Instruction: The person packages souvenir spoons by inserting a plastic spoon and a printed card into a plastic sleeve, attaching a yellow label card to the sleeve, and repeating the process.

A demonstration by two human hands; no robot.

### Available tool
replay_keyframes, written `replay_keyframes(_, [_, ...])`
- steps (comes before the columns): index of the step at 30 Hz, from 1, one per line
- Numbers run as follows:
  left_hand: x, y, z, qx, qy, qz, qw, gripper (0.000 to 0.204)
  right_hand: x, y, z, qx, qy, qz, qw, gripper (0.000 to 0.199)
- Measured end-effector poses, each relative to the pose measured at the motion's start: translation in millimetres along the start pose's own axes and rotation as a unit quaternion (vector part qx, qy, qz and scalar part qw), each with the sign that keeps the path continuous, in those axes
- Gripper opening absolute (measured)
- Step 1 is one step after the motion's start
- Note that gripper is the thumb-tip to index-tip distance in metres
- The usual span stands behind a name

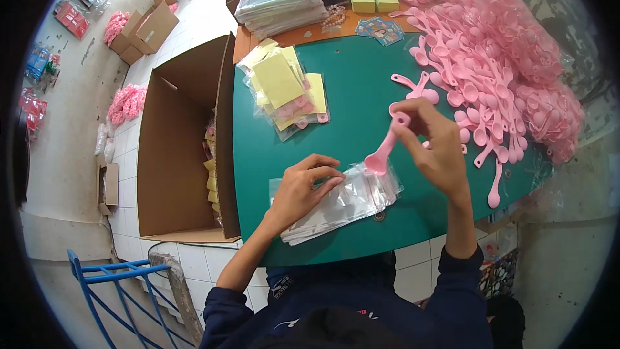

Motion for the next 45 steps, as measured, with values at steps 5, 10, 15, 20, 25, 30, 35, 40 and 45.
replay_keyframes(5, [16, -8, -4, 0.083, -0.131, 0.181, 0.971, 0.013, 0, 14, -10, 0.024, 0.003, 0.014, 1.0, 0.017])
replay_keyframes(10, [29, -9, -4, 0.089, -0.184, 0.366, 0.908, 0.021, 8, 13, -12, -0.068, -0.018, -0.104, 0.992, 0.015])
replay_keyframes(15, [32, -12, -4, 0.052, -0.208, 0.397, 0.892, 0.022, 17, 23, -10, -0.06, -0.031, -0.117, 0.991, 0.015])
replay_keyframes(20, [34, -10, -6, 0.053, -0.227, 0.375, 0.897, 0.028, 16, 23, -11, -0.062, -0.022, -0.12, 0.991, 0.016])
replay_keyframes(25, [31, -11, -6, 0.059, -0.227, 0.38, 0.895, 0.031, 18, 40, -11, -0.007, -0.015, -0.097, 0.995, 0.017])
replay_keyframes(30, [19, -11, -15, 0.051, -0.176, 0.472, 0.862, 0.031, 11, 65, -12, 0.06, 0.021, -0.143, 0.988, 0.02])
replay_keyframes(35, [12, -12, -6, 0.146, -0.178, 0.445, 0.866, 0.036, 15, 61, -16, 0.045, -0.033, -0.133, 0.99, 0.02])
replay_keyframes(40, [19, -37, -2, 0.066, -0.154, 0.469, 0.867, 0.039, 50, 110, -14, 0.237, -0.205, -0.079, 0.946, 0.046])
replay_keyframes(45, [51, -95, 19, -0.136, -0.193, 0.44, 0.866, 0.042, 6, 161, -44, 0.178, -0.299, 0.24, 0.906, 0.05])
Point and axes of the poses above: each hand's wrist, its own z-axis away from the middle knuckle, its own y-axis out of the palm, x = y × z, the point moved 10 cm from there along -z, towards the middle knuckle, and after that the axes turned 3 degrees about -y, right-handed, at the moved point
